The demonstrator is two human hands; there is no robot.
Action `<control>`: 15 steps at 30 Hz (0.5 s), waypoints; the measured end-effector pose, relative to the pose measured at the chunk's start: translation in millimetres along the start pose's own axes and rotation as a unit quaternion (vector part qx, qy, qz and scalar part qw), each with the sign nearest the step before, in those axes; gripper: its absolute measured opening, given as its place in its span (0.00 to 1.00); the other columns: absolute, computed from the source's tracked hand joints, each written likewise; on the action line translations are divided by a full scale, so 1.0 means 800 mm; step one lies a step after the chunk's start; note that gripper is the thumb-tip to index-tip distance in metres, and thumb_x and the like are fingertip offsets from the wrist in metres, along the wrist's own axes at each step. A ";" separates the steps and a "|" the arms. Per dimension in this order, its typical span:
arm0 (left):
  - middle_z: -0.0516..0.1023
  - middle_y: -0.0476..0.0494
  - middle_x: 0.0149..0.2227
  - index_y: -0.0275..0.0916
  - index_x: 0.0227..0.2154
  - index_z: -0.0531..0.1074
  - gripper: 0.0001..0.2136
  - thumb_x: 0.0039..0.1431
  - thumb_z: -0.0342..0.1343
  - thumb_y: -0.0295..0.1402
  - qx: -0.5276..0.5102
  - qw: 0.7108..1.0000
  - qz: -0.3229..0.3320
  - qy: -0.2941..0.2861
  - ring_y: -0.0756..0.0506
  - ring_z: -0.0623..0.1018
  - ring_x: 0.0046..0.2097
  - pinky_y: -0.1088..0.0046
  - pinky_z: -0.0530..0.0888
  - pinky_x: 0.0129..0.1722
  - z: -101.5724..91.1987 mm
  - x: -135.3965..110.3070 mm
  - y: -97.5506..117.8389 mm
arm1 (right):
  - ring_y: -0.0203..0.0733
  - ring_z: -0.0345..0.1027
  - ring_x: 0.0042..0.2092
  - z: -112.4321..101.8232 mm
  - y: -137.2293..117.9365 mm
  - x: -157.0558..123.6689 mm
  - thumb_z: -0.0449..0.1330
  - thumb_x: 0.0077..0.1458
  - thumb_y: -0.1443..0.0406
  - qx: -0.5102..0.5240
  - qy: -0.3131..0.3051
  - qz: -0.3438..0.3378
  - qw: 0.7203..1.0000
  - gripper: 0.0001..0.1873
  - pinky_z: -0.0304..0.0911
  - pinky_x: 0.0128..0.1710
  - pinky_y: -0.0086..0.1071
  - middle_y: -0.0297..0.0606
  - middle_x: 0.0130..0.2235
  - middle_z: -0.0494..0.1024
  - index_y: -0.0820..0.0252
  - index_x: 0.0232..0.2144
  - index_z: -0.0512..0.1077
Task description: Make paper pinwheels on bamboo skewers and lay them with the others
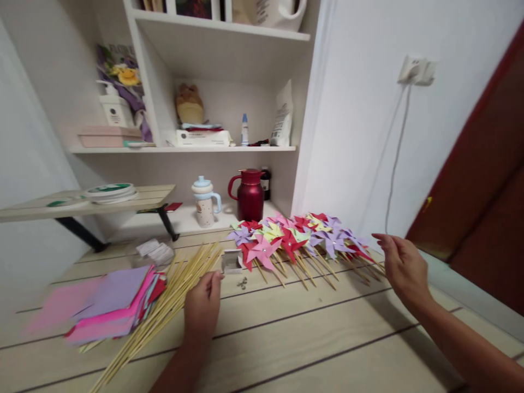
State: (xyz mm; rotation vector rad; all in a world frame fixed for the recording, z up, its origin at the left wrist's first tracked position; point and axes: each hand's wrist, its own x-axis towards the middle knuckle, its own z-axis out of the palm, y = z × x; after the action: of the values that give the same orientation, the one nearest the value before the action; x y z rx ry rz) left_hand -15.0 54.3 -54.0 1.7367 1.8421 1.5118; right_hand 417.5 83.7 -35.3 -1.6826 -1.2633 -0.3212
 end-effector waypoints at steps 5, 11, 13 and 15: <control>0.84 0.44 0.31 0.42 0.29 0.78 0.17 0.62 0.46 0.42 0.017 1.000 0.019 0.001 0.43 0.81 0.34 0.72 0.72 0.34 0.003 -0.004 -0.002 | 0.44 0.71 0.32 0.027 -0.128 -0.046 0.50 0.61 0.49 0.218 -0.167 -0.026 0.961 0.22 0.64 0.32 0.32 0.37 0.29 0.76 0.58 0.37 0.76; 0.82 0.44 0.28 0.44 0.30 0.78 0.14 0.63 0.47 0.39 0.044 0.997 0.048 0.030 0.45 0.79 0.30 0.73 0.70 0.31 -0.005 -0.009 -0.002 | 0.40 0.62 0.23 0.058 -0.256 -0.132 0.48 0.64 0.51 0.305 -0.398 -0.111 0.858 0.23 0.58 0.27 0.30 0.30 0.17 0.66 0.59 0.31 0.75; 0.82 0.43 0.29 0.43 0.31 0.77 0.14 0.64 0.47 0.37 0.054 0.995 0.060 0.051 0.45 0.80 0.31 0.73 0.70 0.32 -0.010 -0.009 -0.004 | 0.40 0.67 0.28 0.064 -0.274 -0.157 0.49 0.64 0.53 0.301 -0.428 -0.184 0.832 0.22 0.59 0.30 0.30 0.34 0.23 0.73 0.59 0.29 0.74; 0.82 0.41 0.31 0.42 0.32 0.76 0.14 0.65 0.45 0.36 0.063 0.992 0.074 0.075 0.45 0.80 0.33 0.72 0.71 0.33 -0.016 -0.009 -0.006 | 0.38 0.67 0.28 0.068 -0.281 -0.177 0.48 0.66 0.56 0.280 -0.465 -0.250 0.802 0.21 0.58 0.30 0.29 0.34 0.25 0.76 0.58 0.28 0.74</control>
State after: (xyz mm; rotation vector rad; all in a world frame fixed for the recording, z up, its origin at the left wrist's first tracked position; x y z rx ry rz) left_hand -25.0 43.0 -55.1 1.9041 1.9580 1.6550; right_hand 149.3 42.1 -39.4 -0.9257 -2.2517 0.6319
